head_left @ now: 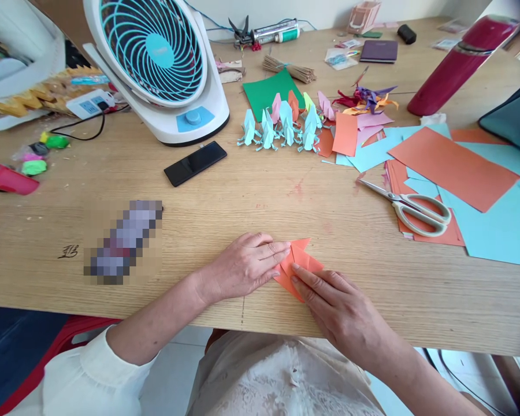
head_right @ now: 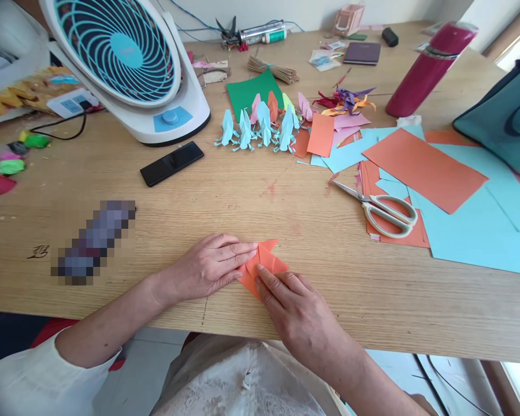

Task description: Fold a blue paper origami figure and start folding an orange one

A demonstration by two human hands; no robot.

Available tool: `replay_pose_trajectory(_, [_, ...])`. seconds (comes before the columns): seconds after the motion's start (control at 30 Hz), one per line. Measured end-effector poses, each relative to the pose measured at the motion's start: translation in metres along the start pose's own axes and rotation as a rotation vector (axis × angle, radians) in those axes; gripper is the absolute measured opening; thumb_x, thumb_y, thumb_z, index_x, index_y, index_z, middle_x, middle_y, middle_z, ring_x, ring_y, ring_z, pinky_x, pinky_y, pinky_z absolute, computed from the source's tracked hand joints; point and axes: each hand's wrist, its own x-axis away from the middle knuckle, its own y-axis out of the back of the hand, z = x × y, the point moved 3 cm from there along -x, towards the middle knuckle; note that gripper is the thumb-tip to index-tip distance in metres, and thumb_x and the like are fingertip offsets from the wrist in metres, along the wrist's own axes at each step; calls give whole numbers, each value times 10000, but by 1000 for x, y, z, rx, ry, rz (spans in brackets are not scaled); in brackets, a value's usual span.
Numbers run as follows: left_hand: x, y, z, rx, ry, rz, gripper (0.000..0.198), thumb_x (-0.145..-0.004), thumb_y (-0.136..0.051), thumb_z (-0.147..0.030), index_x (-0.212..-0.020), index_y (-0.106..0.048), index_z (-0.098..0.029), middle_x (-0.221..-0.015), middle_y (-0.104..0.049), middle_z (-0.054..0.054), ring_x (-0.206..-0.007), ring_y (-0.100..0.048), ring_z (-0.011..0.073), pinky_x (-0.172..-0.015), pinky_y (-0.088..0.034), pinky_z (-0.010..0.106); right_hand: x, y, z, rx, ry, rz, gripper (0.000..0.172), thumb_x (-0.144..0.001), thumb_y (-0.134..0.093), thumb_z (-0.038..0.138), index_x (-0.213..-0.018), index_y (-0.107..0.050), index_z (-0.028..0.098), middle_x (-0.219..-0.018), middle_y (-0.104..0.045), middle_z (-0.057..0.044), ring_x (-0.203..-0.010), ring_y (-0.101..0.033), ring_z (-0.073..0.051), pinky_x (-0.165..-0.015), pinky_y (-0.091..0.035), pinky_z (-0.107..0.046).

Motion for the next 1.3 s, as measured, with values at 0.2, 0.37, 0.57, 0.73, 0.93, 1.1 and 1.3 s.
replay_pose_trajectory(0.2, [-4, 3, 5, 65, -21, -13, 313, -988, -496, -187, -1281, -588, -127, -1249, -692, 78, -1066, -580, 205, -909, -538, 363, -1, 1, -3, -39, 8, -34, 404, -933, -445, 47, -1309, -593, 54, -1389, -590, -164, -962, -591, -249, -794, -562, -419])
replay_pose_trajectory(0.37, [-8, 4, 6, 53, -39, 4, 256, -1001, -489, -243, -1192, -636, -156, -1237, -696, 79, -1074, -591, 209, -912, -530, 375, -5, 5, -4, -39, 10, -83, 352, -946, -447, 65, -1248, -628, 72, -1305, -647, -161, -924, -613, -235, -769, -562, -396])
replay_pose_trajectory(0.57, [-8, 1, 1, 37, -9, 3, 242, -1000, -489, -259, -1165, -619, -140, -1190, -679, 99, -1047, -601, 205, -897, -510, 361, -17, 8, -12, -95, -13, -102, 271, -967, -433, 78, -1101, -667, 109, -1119, -701, -124, -815, -597, -197, -715, -530, -332])
replay_pose_trajectory(0.73, [-9, 2, -6, 13, 63, 36, 179, -977, -517, -234, -1096, -628, -158, -1122, -661, 77, -1002, -586, 198, -863, -501, 348, -29, 5, -15, -175, -124, -44, 267, -1009, -380, 129, -970, -641, 164, -913, -663, -75, -735, -586, -169, -644, -487, -293])
replay_pose_trajectory(0.93, [-10, 4, -15, -53, 163, 71, 188, -976, -499, -269, -929, -638, -153, -1004, -631, 87, -854, -560, 194, -736, -474, 337, -41, 1, -9, 36, -217, -85, 263, -984, -407, 125, -1181, -580, 140, -961, -617, -101, -754, -601, -200, -637, -519, -316])
replay_pose_trajectory(1.1, [-8, 2, -15, -35, 182, 82, 187, -984, -476, -231, -979, -645, -153, -955, -623, 71, -837, -552, 187, -730, -454, 327, -45, -8, -9, 71, -218, -91, 314, -961, -419, 98, -1249, -544, 106, -936, -596, -123, -758, -565, -233, -636, -551, -357])
replay_pose_trajectory(1.3, [-3, 1, -3, 62, 169, 58, 256, -995, -419, -138, -1113, -645, -153, -889, -601, 45, -837, -560, 163, -744, -452, 287, -44, -9, -9, 42, -223, -95, 358, -949, -427, 85, -1299, -505, 101, -959, -590, -124, -780, -571, -233, -672, -552, -355])
